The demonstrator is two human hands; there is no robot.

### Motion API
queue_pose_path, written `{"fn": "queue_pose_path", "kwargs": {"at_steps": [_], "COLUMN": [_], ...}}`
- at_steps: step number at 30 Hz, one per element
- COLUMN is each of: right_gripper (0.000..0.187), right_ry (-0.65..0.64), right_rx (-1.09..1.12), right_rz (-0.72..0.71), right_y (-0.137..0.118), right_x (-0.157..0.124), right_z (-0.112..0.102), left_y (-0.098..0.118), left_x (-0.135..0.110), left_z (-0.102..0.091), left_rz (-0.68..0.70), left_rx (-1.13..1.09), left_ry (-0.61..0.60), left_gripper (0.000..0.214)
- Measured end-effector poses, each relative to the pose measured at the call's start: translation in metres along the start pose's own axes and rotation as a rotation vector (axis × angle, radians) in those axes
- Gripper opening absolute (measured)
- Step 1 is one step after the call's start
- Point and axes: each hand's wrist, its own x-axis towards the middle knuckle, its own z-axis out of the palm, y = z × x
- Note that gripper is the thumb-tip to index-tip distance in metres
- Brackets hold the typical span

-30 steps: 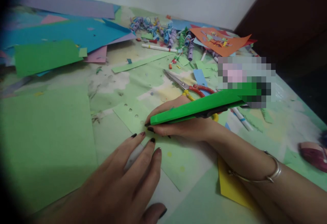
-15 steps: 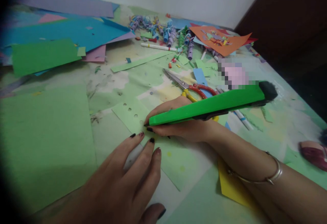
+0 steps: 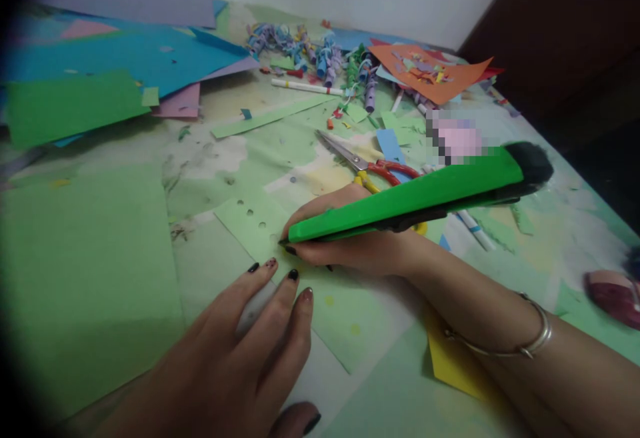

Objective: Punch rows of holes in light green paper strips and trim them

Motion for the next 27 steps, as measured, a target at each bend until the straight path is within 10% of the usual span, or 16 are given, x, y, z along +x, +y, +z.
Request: {"fn": "queue_pose_path", "kwargs": {"at_steps": [12,19,27], "right_gripper": [0.009,0.006,0.012], "right_ry": [0.154,0.132,0.011], "right_rx": [0.196,0.213,0.233], "right_rz": [0.139,0.154,0.031], "right_y": [-0.003,-0.008,-0.003], "right_x": [-0.004,-0.003,-0.001], "right_z": [0.004,0.005,0.002], "left_y": [-0.003,-0.058,-0.095], "left_x": [0.003,0.02,0.024], "left_z": [-0.005,-0.015,-0.003], "left_rz": [-0.052,-0.24,-0.087], "left_rx": [-0.101,-0.311,-0.393], "left_ry": [0.111,0.19,-0.054], "left_gripper": [0.046,0.012,0.045]}}
